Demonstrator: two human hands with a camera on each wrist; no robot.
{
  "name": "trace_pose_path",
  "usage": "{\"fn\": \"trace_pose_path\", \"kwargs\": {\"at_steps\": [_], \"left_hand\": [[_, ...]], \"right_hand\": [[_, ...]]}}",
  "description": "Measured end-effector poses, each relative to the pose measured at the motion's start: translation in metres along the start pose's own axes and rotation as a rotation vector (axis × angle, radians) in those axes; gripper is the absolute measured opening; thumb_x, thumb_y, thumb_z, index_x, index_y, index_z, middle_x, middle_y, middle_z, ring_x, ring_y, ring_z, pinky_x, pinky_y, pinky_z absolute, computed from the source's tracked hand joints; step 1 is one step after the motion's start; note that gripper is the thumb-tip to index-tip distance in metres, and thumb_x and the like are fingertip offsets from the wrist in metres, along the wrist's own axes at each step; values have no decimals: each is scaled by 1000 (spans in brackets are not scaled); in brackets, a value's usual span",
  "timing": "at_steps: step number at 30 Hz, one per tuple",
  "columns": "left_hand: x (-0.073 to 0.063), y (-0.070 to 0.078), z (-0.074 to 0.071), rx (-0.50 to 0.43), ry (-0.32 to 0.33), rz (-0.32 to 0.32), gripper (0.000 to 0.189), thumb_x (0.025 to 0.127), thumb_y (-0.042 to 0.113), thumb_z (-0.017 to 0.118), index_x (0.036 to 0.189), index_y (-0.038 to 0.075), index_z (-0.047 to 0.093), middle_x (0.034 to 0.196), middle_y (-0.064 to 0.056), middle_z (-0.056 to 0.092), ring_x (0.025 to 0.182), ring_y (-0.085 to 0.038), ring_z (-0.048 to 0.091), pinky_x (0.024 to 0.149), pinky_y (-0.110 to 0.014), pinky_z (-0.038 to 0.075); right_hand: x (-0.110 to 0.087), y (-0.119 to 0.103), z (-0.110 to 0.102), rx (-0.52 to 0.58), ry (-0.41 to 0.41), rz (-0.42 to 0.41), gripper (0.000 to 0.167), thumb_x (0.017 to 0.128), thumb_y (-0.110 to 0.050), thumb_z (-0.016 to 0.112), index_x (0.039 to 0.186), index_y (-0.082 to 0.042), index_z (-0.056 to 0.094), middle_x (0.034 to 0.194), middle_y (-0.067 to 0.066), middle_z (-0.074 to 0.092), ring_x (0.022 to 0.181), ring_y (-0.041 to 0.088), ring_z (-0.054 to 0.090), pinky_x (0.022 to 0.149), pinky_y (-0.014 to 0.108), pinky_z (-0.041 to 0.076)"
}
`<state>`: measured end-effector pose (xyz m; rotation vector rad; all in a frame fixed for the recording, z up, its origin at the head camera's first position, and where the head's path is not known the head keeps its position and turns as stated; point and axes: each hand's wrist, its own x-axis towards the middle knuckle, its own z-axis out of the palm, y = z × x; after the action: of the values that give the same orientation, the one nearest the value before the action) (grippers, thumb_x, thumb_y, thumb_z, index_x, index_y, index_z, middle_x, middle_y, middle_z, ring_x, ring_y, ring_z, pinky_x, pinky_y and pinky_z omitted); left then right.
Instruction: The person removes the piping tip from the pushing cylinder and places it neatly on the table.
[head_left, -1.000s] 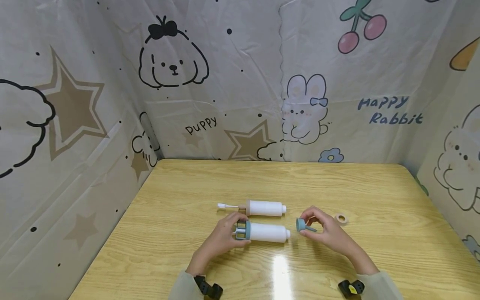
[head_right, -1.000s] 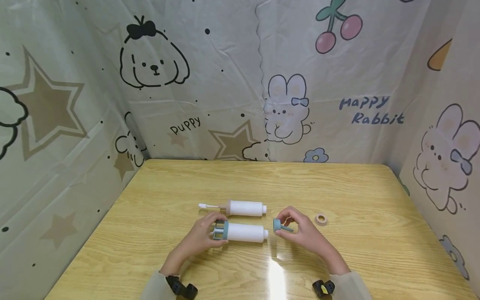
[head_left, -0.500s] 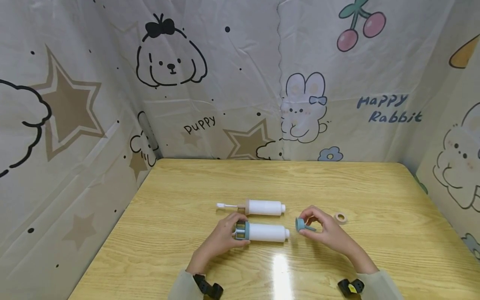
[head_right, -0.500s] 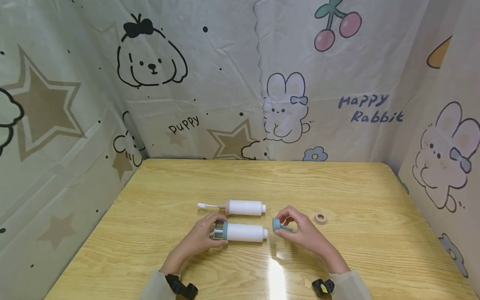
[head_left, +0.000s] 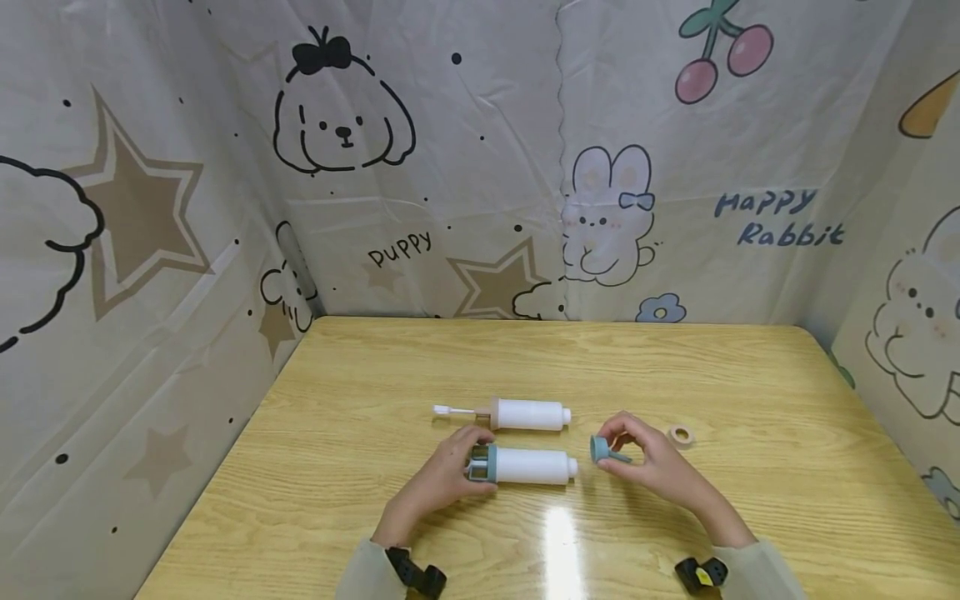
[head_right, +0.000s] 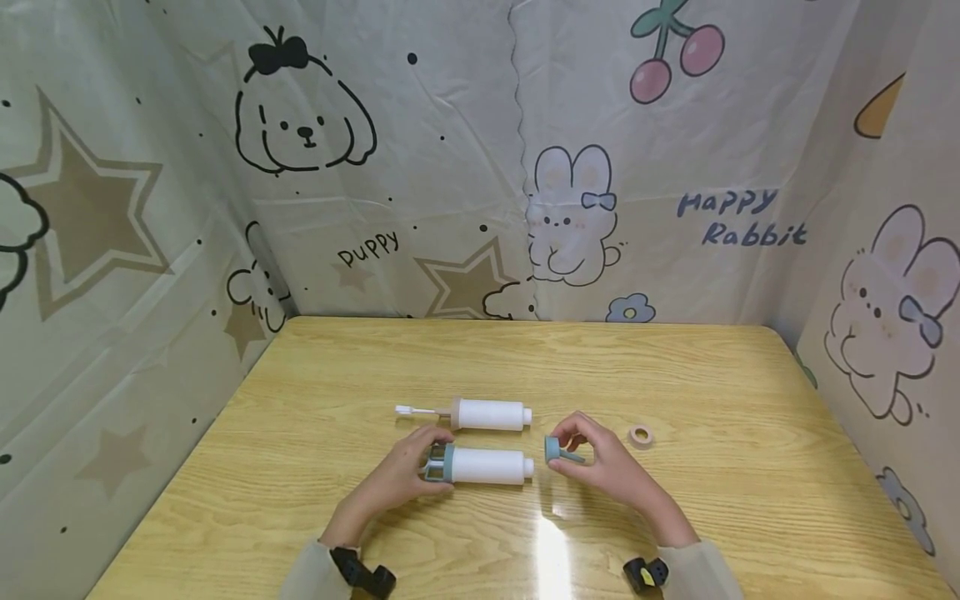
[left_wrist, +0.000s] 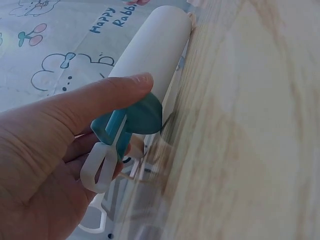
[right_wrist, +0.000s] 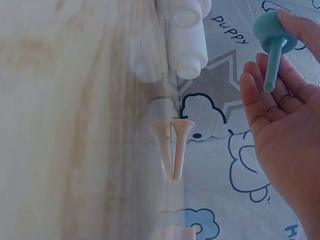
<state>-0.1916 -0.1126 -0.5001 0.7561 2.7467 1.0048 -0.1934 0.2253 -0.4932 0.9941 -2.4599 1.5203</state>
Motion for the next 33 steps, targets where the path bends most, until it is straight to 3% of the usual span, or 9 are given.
{"fn": "trace_pose_path", "kwargs": {"at_steps": [7,11,14,17,21,24,33], "left_hand": [[0,0,-1,7,-10,-1,68,78,30,83,134,11,48,132,-4,54,116,-20,57,99,-41,52],[-2,2,-1,-9,20,16,68,81,33,81,136,11,47,136,-5,52,123,-25,55,101,-46,50],[-3,5,-1,-40,92,56,65,82,32,79,136,10,49,138,-7,52,129,-29,52,104,-49,48],[-2,7,0,-50,199,135,62,82,28,80,133,8,53,137,-9,54,131,-29,51,106,-48,47],[1,10,1,-32,332,254,59,78,22,83,128,4,57,131,-12,59,126,-26,56,103,-41,51],[5,14,4,-12,384,309,58,76,21,84,126,4,59,127,-10,62,122,-24,59,101,-37,53],[13,28,15,-12,370,354,58,75,21,85,126,5,59,125,-7,62,120,-23,60,104,-37,51]], "right_hand": [[0,-1,0,-5,2,10,28,86,-3,72,109,-15,59,101,-4,60,88,4,57,77,24,52],[0,-1,0,-11,4,9,28,86,-3,72,109,-15,59,101,-5,60,88,4,57,77,24,52],[0,-1,1,-12,7,11,28,86,-4,72,109,-15,60,101,-4,60,87,4,57,77,24,52],[0,-1,1,-9,9,22,27,87,-4,72,108,-15,60,100,-4,61,87,4,57,77,24,52],[1,-2,3,9,8,33,25,87,-5,71,108,-14,61,99,-3,61,87,4,58,76,24,53],[2,-4,5,21,6,28,24,87,-5,71,108,-13,61,98,-2,62,86,4,58,76,23,53],[9,-14,16,12,-12,26,22,87,-7,72,106,-12,62,99,3,64,88,2,59,77,23,54]]}}
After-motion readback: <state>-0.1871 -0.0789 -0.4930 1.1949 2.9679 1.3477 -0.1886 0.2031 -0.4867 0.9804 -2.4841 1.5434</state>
